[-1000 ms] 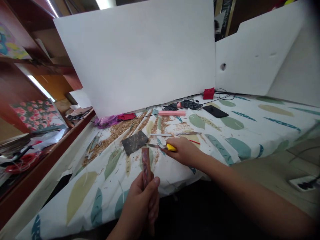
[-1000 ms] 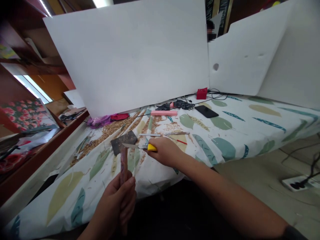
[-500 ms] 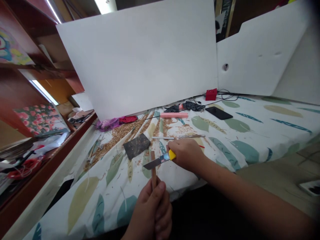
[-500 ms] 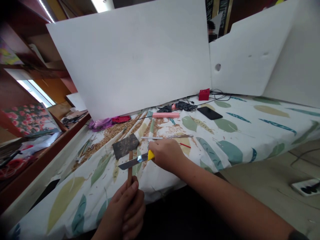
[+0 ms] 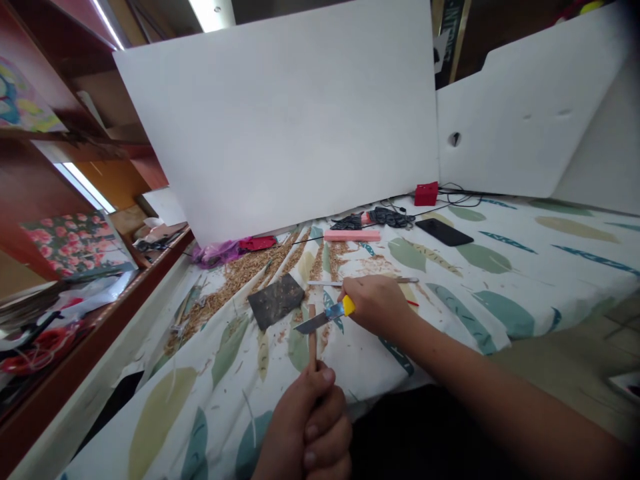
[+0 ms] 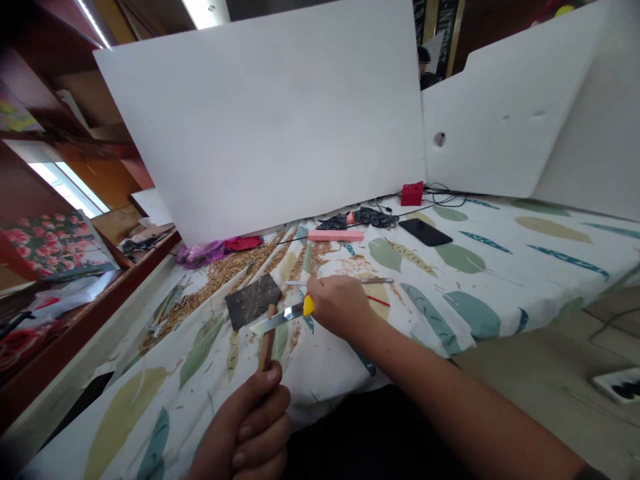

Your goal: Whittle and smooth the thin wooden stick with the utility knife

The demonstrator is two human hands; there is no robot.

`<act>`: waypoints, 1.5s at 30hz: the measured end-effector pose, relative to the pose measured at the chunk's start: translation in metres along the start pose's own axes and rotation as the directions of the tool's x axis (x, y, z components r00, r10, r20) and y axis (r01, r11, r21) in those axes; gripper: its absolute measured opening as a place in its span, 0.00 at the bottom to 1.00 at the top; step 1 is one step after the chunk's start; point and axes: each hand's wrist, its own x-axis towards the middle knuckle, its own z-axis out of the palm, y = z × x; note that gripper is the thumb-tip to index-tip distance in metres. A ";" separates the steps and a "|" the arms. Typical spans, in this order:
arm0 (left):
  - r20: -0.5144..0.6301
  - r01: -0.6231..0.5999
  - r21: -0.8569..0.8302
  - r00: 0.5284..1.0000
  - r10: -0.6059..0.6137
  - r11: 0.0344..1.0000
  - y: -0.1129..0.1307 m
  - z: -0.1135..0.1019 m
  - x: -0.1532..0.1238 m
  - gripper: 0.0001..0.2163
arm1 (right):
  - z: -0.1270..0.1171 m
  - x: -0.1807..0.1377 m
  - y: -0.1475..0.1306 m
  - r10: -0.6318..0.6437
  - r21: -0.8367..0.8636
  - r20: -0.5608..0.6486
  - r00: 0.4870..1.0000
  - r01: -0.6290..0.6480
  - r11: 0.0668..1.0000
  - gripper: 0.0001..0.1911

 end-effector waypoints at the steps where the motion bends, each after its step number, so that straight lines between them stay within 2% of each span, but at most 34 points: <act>1: 0.015 0.033 0.009 0.999 -0.033 0.999 0.003 0.000 0.000 0.28 | 0.001 0.001 0.000 0.004 -0.013 -0.002 1.000 -0.004 1.000 0.08; 4: 0.050 0.123 0.033 0.991 -0.125 0.992 0.010 -0.001 -0.002 0.30 | 0.005 0.003 -0.001 0.019 -0.049 -0.011 1.000 -0.020 0.999 0.08; 6: 0.048 0.138 0.023 0.989 -0.139 0.990 0.012 -0.002 -0.003 0.30 | 0.008 0.004 0.000 0.033 -0.073 -0.014 0.999 -0.034 0.997 0.08; 12: 0.042 0.101 -0.049 0.994 -0.099 0.994 0.010 -0.003 -0.005 0.30 | 0.010 0.010 -0.001 0.073 -0.093 0.041 0.996 -0.069 0.993 0.08; 16: 0.002 0.085 -0.008 0.996 -0.085 0.996 0.007 -0.002 -0.007 0.30 | 0.007 0.012 -0.003 0.112 -0.104 0.034 0.993 -0.107 0.989 0.08; 19: -0.015 0.051 0.022 0.999 -0.051 0.998 0.004 0.000 -0.017 0.29 | -0.002 0.015 0.013 0.187 -0.115 0.057 0.981 -0.179 0.977 0.09; 21: 0.013 0.003 -0.026 1.000 -0.003 1.000 0.005 0.003 -0.030 0.30 | -0.015 0.017 0.038 0.359 -0.162 0.107 0.927 -0.340 0.926 0.11; 22: 0.023 -0.038 -0.056 0.999 0.039 0.998 0.007 0.004 -0.037 0.30 | -0.024 0.018 0.054 0.475 -0.193 0.140 0.869 -0.447 0.873 0.11; 24: -0.026 -0.208 -0.088 0.978 0.206 0.974 0.014 0.007 -0.046 0.25 | -0.042 0.015 0.083 0.611 -0.187 0.010 0.792 -0.599 0.779 0.15; 25: -0.061 -0.292 -0.072 0.956 0.288 0.954 0.018 0.008 -0.047 0.21 | -0.048 0.013 0.093 0.612 -0.154 -0.061 0.788 -0.614 0.774 0.16; 27: -0.200 -0.481 0.025 0.856 0.476 0.876 0.025 0.004 -0.039 0.15 | -0.053 0.008 0.101 0.573 -0.043 -0.078 0.816 -0.577 0.816 0.20; 28: -0.244 -0.468 0.079 0.847 0.472 0.880 0.028 -0.001 -0.032 0.16 | -0.049 0.005 0.098 0.530 0.017 -0.019 0.847 -0.530 0.848 0.20; 30: -0.299 -0.377 0.078 0.874 0.382 0.923 0.029 -0.013 -0.014 0.13 | -0.033 -0.001 0.088 0.399 0.118 0.168 0.902 -0.420 0.900 0.20; 31: -0.321 -0.362 0.095 0.870 0.373 0.927 0.028 -0.019 -0.006 0.12 | -0.021 -0.003 0.082 0.309 0.146 0.255 0.916 -0.353 0.924 0.18; 33: -0.363 -0.340 0.192 0.847 0.388 0.921 0.024 -0.030 0.006 0.12 | 0.001 -0.007 0.073 0.132 0.156 0.385 0.913 -0.206 0.966 0.12; 35: -0.388 -0.335 0.337 0.802 0.454 0.880 0.017 -0.036 0.010 0.14 | 0.016 -0.009 0.066 0.019 0.119 0.424 0.905 -0.077 0.990 0.10; 36: -0.390 -0.330 0.402 0.782 0.486 0.854 0.014 -0.037 0.010 0.16 | 0.018 -0.010 0.062 -0.012 0.098 0.400 0.917 -0.030 0.995 0.09; 38: -0.366 -0.307 0.505 0.770 0.522 0.807 0.008 -0.036 0.009 0.17 | 0.014 -0.012 0.049 -0.050 0.122 0.253 0.966 0.020 0.992 0.12; 40: -0.319 -0.274 0.598 0.781 0.537 0.753 0.002 -0.033 0.007 0.16 | 0.002 -0.014 0.028 -0.092 0.282 0.057 0.994 0.072 0.957 0.18; 43: -0.271 -0.218 0.721 0.785 0.558 0.657 -0.009 -0.031 0.006 0.16 | -0.015 -0.019 -0.009 -0.148 0.540 -0.132 0.980 0.196 0.818 0.23; 45: -0.266 -0.195 0.765 0.772 0.577 0.613 -0.015 -0.032 0.006 0.17 | -0.019 -0.022 -0.026 -0.177 0.575 -0.227 0.958 0.278 0.769 0.16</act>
